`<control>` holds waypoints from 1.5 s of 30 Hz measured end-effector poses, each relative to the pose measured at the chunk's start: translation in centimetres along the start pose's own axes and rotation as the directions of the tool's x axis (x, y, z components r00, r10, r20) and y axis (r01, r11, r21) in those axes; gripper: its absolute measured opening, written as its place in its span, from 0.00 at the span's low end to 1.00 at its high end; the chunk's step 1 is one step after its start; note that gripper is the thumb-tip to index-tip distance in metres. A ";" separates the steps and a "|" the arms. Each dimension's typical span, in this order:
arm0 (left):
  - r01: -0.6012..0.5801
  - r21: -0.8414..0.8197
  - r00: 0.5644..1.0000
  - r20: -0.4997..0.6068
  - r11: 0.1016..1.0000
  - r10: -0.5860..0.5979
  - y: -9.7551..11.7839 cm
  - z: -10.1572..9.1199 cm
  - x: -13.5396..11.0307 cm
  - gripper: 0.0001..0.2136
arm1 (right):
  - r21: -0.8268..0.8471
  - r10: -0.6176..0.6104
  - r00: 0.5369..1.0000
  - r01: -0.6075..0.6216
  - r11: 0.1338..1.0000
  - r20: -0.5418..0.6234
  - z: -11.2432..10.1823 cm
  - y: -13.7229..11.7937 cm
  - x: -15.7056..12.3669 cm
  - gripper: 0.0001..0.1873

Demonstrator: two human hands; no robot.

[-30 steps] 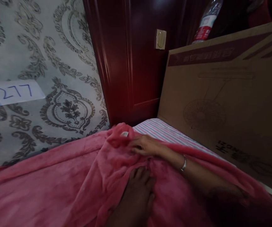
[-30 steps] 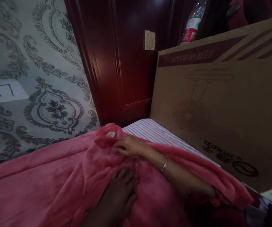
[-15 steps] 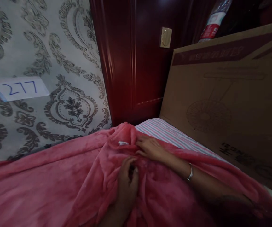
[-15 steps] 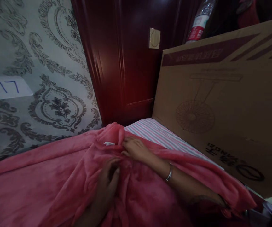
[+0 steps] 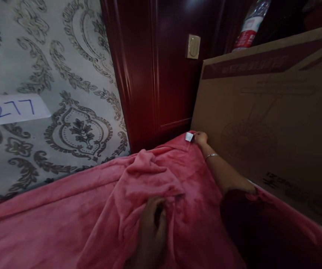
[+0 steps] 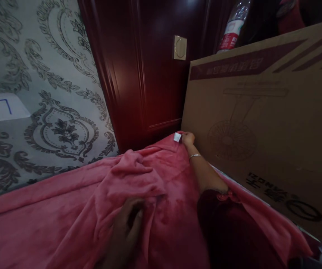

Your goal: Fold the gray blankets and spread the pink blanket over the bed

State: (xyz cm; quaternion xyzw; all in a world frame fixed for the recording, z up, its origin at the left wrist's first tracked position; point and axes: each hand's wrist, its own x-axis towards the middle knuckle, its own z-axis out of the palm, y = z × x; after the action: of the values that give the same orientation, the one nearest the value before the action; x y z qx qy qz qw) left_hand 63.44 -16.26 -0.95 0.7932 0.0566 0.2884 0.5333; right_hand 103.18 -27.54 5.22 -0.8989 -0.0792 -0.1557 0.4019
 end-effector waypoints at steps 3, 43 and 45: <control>0.006 0.051 0.999 0.041 0.999 -0.008 0.1 -0.1 -0.1 0.10 | -0.003 0.048 0.998 -0.048 0.999 0.029 2.3 1.6 -0.5 0.17; -0.182 0.176 0.982 0.090 0.968 0.168 -2.1 0.2 1.1 0.11 | -0.283 0.215 0.963 -0.163 0.945 0.164 -10.5 14.2 -11.5 0.16; -0.185 0.172 0.981 0.091 0.968 0.172 -2.2 0.2 1.3 0.11 | -0.144 0.216 0.964 -0.193 0.970 0.158 -13.2 15.5 -13.1 0.16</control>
State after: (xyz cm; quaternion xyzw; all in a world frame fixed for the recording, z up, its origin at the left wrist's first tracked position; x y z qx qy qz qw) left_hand 65.15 -14.99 -2.39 0.8502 -0.0095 0.2989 0.4333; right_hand 92.18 -47.92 -1.84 -0.9361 -0.0101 -0.0398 0.3492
